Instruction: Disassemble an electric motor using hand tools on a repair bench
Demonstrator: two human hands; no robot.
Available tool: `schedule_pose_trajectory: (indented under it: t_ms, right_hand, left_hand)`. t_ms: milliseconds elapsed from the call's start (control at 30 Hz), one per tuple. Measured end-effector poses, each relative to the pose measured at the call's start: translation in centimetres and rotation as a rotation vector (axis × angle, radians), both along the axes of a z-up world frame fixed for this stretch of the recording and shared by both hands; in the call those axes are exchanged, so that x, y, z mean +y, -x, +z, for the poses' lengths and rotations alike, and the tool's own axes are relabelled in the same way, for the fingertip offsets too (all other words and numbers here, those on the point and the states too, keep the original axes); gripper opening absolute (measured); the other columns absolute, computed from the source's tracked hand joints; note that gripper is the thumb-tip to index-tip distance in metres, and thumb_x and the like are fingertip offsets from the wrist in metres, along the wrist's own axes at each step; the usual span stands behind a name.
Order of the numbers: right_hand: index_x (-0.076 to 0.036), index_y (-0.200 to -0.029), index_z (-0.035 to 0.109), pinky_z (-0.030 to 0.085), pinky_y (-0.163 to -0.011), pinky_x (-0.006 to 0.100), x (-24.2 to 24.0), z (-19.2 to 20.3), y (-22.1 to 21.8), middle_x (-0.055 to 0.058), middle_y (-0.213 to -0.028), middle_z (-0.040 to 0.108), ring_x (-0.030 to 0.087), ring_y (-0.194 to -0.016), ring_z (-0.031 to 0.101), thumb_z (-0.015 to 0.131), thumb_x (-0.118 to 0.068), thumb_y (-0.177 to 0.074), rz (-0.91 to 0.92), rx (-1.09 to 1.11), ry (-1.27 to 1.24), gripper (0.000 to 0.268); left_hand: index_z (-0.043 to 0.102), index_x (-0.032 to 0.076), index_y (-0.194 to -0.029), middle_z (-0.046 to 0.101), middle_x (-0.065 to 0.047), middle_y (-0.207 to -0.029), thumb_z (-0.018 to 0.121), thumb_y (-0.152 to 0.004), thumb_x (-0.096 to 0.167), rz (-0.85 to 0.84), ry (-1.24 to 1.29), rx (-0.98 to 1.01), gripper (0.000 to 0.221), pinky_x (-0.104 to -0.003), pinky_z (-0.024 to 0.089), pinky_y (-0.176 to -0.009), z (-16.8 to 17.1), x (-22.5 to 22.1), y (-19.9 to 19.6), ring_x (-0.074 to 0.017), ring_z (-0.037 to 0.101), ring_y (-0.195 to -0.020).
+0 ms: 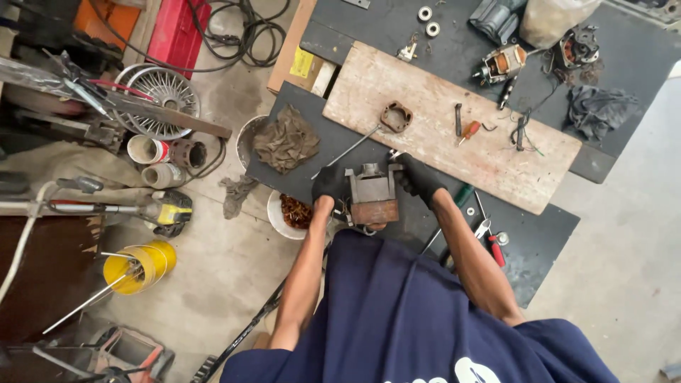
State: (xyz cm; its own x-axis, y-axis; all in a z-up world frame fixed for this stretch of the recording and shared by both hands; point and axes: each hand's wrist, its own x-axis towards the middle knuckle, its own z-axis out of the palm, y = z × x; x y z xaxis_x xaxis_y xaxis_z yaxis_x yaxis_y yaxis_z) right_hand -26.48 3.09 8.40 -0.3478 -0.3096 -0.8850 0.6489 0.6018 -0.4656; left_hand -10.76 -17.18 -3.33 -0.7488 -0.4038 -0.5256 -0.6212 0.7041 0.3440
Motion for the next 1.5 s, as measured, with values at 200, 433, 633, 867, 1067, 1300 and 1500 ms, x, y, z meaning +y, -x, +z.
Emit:
schedule_pose_trajectory:
  t_ms: [200,433,633,867,1067,1300,1500]
  right_hand:
    - [-0.008,-0.073,0.06,0.03,-0.041,0.022,8.9,1.0,-5.0,0.003,-0.055,0.04,0.012,-0.043,0.044,0.067,-0.032,-0.084,-0.197,-0.031,0.055,0.027]
    - [-0.003,-0.103,0.072,0.055,-0.055,0.026,15.2,-3.9,-11.3,0.009,-0.068,0.059,0.015,-0.058,0.062,0.066,-0.027,-0.093,-0.147,-0.01,0.032,0.027]
    - [0.001,-0.08,0.063,0.038,-0.042,0.015,12.1,3.3,-10.8,0.008,-0.055,0.044,0.011,-0.046,0.043,0.07,-0.025,-0.091,-0.327,-0.037,0.035,0.03]
    - [-0.01,-0.076,0.06,0.032,-0.04,0.023,13.0,1.3,-7.9,0.007,-0.061,0.051,0.013,-0.048,0.05,0.065,-0.034,-0.081,-0.289,0.027,0.068,0.025]
    - [-0.019,-0.136,0.053,0.046,-0.087,0.037,13.3,5.5,-8.3,0.006,-0.116,0.064,0.024,-0.106,0.062,0.063,-0.031,-0.082,0.047,0.334,-0.132,0.057]
    - [-0.039,-0.143,0.046,0.045,-0.112,0.045,9.9,13.1,-9.9,-0.004,-0.124,0.071,0.024,-0.125,0.063,0.077,-0.066,-0.073,0.319,0.364,-0.247,0.081]
    - [-0.024,-0.121,0.064,0.045,-0.111,0.04,13.2,5.2,-10.9,0.002,-0.126,0.069,0.023,-0.126,0.06,0.08,-0.061,-0.07,0.274,0.424,-0.254,0.066]
  left_hand:
    - [0.064,0.018,-0.131,0.068,-0.022,-0.094,0.055,-0.1,0.04,-0.214,1.013,0.991,0.039,-0.036,0.061,-0.066,-12.3,6.8,-7.6,-0.0312,0.07,-0.083]
    - [0.054,0.015,-0.13,0.068,-0.03,-0.111,0.044,-0.1,0.026,-0.307,0.172,0.215,0.033,-0.055,0.064,-0.065,7.1,7.9,-9.5,-0.0466,0.073,-0.078]
    - [0.076,0.017,-0.109,0.077,-0.012,-0.106,0.033,-0.095,0.071,0.309,-0.24,-0.104,0.07,-0.05,0.054,-0.1,15.9,7.2,-5.5,-0.0362,0.068,-0.114]
    - [0.064,0.015,-0.123,0.074,-0.025,-0.1,0.038,-0.096,0.066,-0.167,-0.08,0.174,0.063,-0.053,0.056,-0.099,17.2,7.6,0.6,-0.042,0.07,-0.107]
    - [0.069,0.025,-0.121,0.077,-0.019,-0.094,0.042,-0.097,0.056,-0.252,-0.02,0.289,0.047,-0.038,0.058,-0.088,13.1,10.2,4.6,-0.0353,0.075,-0.096]
    - [0.079,0.025,-0.085,0.077,-0.004,-0.079,0.044,-0.088,0.061,-0.051,0.022,0.383,0.05,-0.042,0.062,-0.084,11.6,18.2,8.9,-0.0249,0.077,-0.09]
    - [0.074,0.032,-0.075,0.071,0.005,-0.067,0.058,-0.075,0.06,-0.238,-0.018,0.539,0.032,-0.037,0.063,-0.072,10.5,23.3,8.0,-0.0201,0.076,-0.08]
